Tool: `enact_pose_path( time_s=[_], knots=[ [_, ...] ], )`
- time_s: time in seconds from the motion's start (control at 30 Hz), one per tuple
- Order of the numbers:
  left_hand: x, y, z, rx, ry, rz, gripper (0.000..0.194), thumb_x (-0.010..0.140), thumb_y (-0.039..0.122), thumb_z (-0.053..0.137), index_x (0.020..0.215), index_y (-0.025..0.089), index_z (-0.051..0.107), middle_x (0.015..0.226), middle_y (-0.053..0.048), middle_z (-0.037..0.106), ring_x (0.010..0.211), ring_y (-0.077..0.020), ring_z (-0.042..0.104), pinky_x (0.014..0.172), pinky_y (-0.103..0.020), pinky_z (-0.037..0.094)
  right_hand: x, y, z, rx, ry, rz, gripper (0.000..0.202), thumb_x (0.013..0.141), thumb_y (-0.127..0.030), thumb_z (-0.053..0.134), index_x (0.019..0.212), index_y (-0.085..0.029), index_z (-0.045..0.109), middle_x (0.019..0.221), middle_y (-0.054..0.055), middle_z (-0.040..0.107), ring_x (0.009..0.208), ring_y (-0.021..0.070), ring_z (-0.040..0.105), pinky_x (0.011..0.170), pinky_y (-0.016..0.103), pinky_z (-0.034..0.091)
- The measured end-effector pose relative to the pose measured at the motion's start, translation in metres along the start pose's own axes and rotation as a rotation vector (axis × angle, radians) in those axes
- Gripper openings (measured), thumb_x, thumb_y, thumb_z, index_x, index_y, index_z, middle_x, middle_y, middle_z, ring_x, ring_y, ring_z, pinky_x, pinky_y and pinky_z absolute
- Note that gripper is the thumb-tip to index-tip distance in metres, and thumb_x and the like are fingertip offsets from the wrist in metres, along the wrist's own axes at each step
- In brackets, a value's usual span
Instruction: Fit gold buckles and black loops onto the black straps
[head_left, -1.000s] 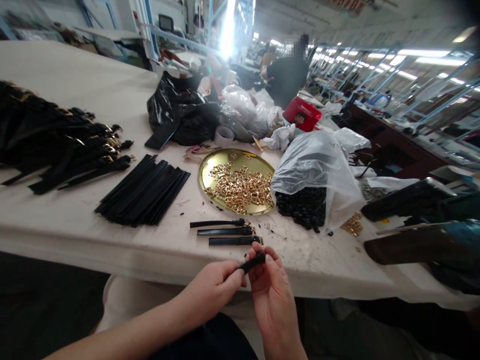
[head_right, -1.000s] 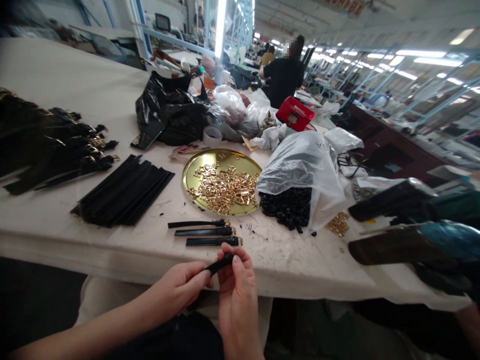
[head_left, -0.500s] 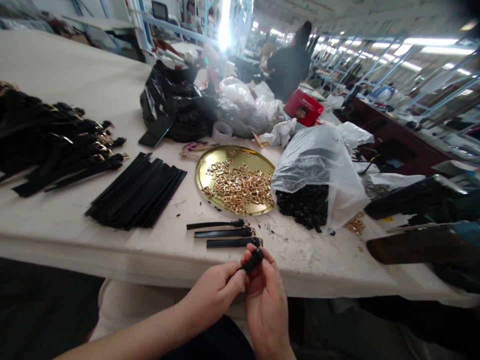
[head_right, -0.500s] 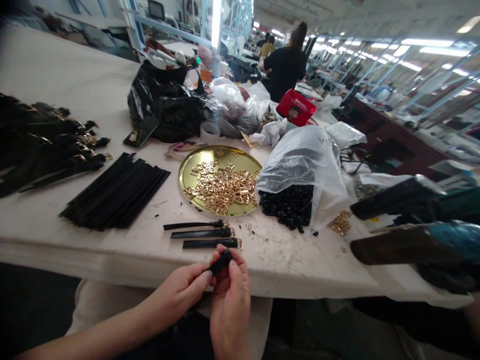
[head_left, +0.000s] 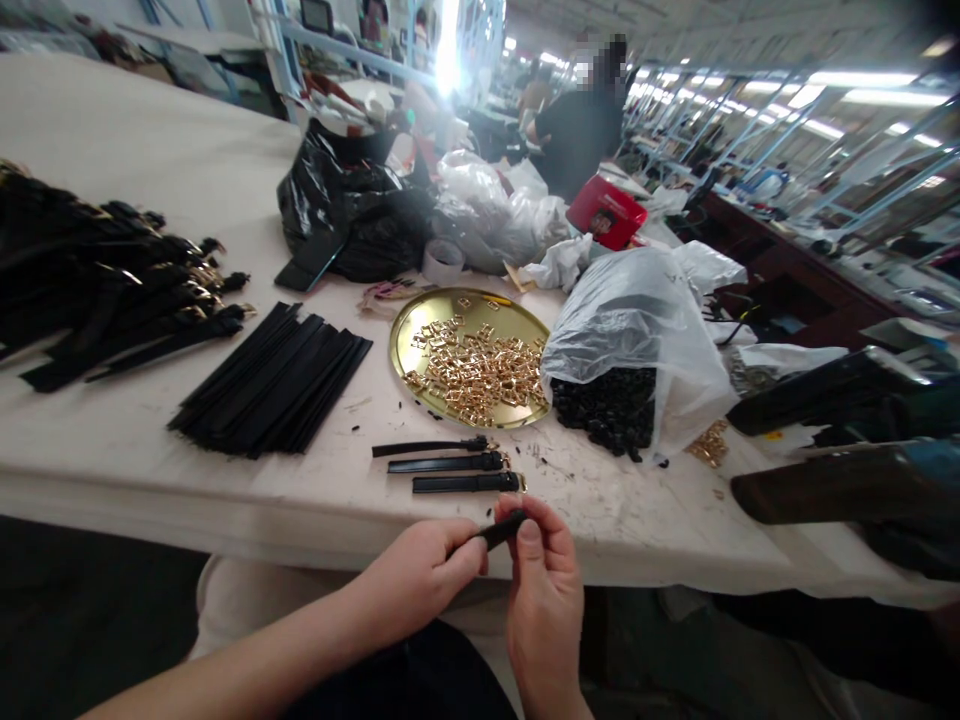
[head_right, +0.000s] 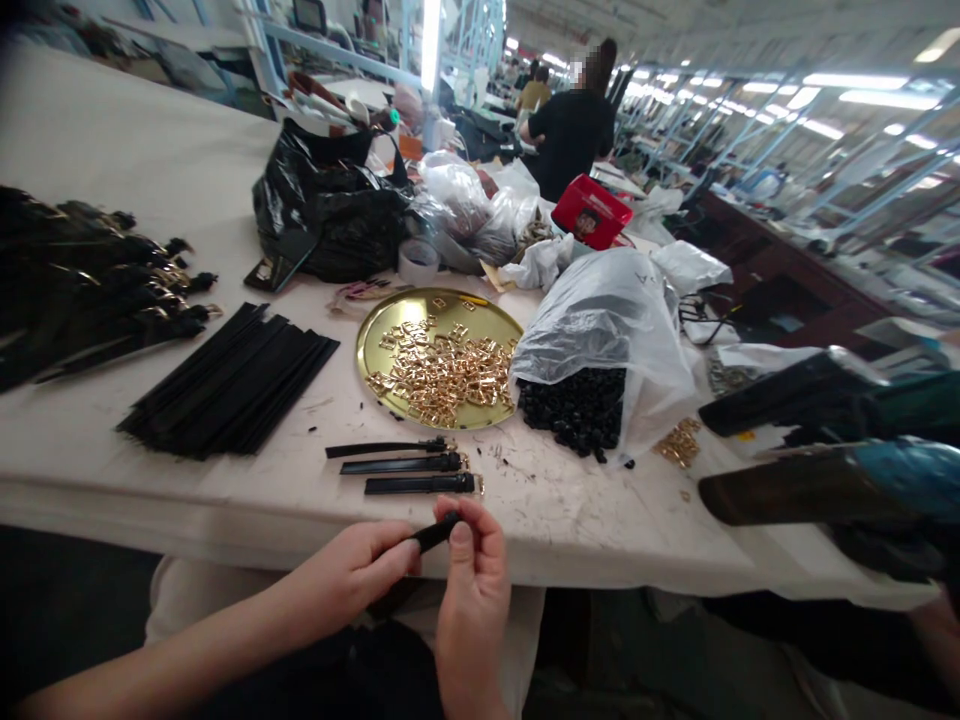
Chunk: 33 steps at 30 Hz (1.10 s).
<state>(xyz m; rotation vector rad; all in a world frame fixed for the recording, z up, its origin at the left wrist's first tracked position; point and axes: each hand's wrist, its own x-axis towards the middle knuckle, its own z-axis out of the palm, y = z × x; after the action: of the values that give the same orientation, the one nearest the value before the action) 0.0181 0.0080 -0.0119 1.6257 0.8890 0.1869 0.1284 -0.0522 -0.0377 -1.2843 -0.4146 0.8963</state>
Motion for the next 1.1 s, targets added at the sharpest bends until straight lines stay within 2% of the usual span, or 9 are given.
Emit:
enact_pose_path(
  time_s=[0.07, 0.17, 0.27, 0.37, 0.57, 0.63, 0.77, 0.9, 1.1],
  knots=[
    [0.0, 0.0, 0.0, 0.0, 0.019, 0.031, 0.029, 0.085, 0.03, 0.035, 0.07, 0.015, 0.055, 0.061, 0.003, 0.05, 0.059, -0.0115, 0.046, 0.055, -0.019, 0.033, -0.002, 0.003, 0.0, -0.045, -0.005, -0.015, 0.02, 0.079, -0.035, 0.057, 0.095, -0.022, 0.058, 0.091, 0.001, 0.066, 0.088, 0.0153, 0.059, 0.087, 0.035, 0.039],
    [-0.001, 0.001, 0.001, -0.036, 0.05, 0.113, 0.029, 0.086, 0.029, 0.033, 0.08, 0.015, 0.058, 0.076, 0.0, 0.059, 0.072, -0.0138, 0.052, 0.067, -0.021, 0.038, -0.004, 0.005, 0.003, 0.041, -0.045, 0.086, 0.023, 0.077, -0.036, 0.059, 0.097, -0.023, 0.057, 0.09, 0.001, 0.066, 0.086, 0.0153, 0.06, 0.083, 0.034, 0.042],
    [-0.003, 0.004, 0.0, -0.058, 0.066, 0.163, 0.029, 0.088, 0.031, 0.032, 0.093, 0.016, 0.057, 0.091, -0.002, 0.062, 0.084, -0.0156, 0.054, 0.077, -0.023, 0.039, -0.005, 0.004, 0.005, 0.113, -0.072, 0.186, 0.032, 0.073, -0.035, 0.063, 0.103, -0.025, 0.054, 0.093, 0.001, 0.067, 0.091, 0.0153, 0.059, 0.088, 0.034, 0.04],
    [-0.005, 0.006, -0.002, -0.017, 0.116, 0.104, 0.033, 0.088, 0.038, 0.033, 0.107, 0.016, 0.05, 0.099, -0.006, 0.062, 0.088, -0.0177, 0.056, 0.078, -0.026, 0.039, -0.005, 0.004, 0.005, 0.14, -0.065, 0.224, 0.033, 0.07, -0.035, 0.066, 0.1, -0.024, 0.057, 0.095, 0.001, 0.067, 0.094, 0.016, 0.058, 0.089, 0.034, 0.04],
    [0.005, 0.001, -0.009, 0.201, 0.149, -0.045, 0.057, 0.089, 0.046, 0.027, 0.133, 0.012, 0.022, 0.083, -0.009, 0.065, 0.075, -0.0232, 0.06, 0.064, -0.029, 0.04, -0.001, 0.013, 0.008, 0.117, -0.043, 0.231, 0.02, 0.067, -0.031, 0.07, 0.084, -0.023, 0.062, 0.085, -0.002, 0.067, 0.084, 0.0133, 0.06, 0.078, 0.025, 0.045],
    [0.01, -0.001, -0.01, 0.224, 0.128, -0.029, 0.058, 0.089, 0.048, 0.025, 0.135, 0.013, 0.02, 0.084, -0.009, 0.066, 0.078, -0.0242, 0.06, 0.065, -0.03, 0.041, 0.004, 0.014, 0.01, 0.117, -0.067, 0.265, 0.021, 0.067, -0.03, 0.07, 0.086, -0.023, 0.063, 0.084, -0.002, 0.068, 0.083, 0.0142, 0.061, 0.078, 0.026, 0.046],
    [0.018, -0.008, -0.013, 0.243, 0.103, 0.032, 0.058, 0.089, 0.048, 0.023, 0.135, 0.014, 0.022, 0.088, -0.01, 0.066, 0.084, -0.0252, 0.06, 0.071, -0.032, 0.042, 0.017, 0.008, 0.014, 0.143, -0.215, 0.327, 0.032, 0.07, -0.034, 0.068, 0.1, -0.024, 0.062, 0.101, 0.003, 0.067, 0.099, 0.0186, 0.058, 0.088, 0.032, 0.043],
    [0.027, -0.012, -0.02, 0.217, 0.131, 0.03, 0.056, 0.088, 0.048, 0.025, 0.135, 0.017, 0.023, 0.089, -0.008, 0.067, 0.083, -0.024, 0.061, 0.069, -0.03, 0.042, 0.033, -0.002, 0.016, 0.009, -0.339, 0.329, 0.031, 0.071, -0.036, 0.066, 0.1, -0.024, 0.064, 0.1, 0.003, 0.068, 0.099, 0.0199, 0.059, 0.089, 0.034, 0.043],
    [0.036, -0.012, -0.036, 0.143, 0.159, 0.048, 0.05, 0.087, 0.047, 0.027, 0.129, 0.021, 0.032, 0.098, -0.008, 0.065, 0.089, -0.023, 0.06, 0.072, -0.029, 0.043, 0.054, -0.009, 0.024, -0.123, -0.376, 0.26, 0.029, 0.068, -0.032, 0.07, 0.095, -0.022, 0.066, 0.096, 0.003, 0.07, 0.092, 0.0197, 0.062, 0.083, 0.031, 0.047]
  ],
)
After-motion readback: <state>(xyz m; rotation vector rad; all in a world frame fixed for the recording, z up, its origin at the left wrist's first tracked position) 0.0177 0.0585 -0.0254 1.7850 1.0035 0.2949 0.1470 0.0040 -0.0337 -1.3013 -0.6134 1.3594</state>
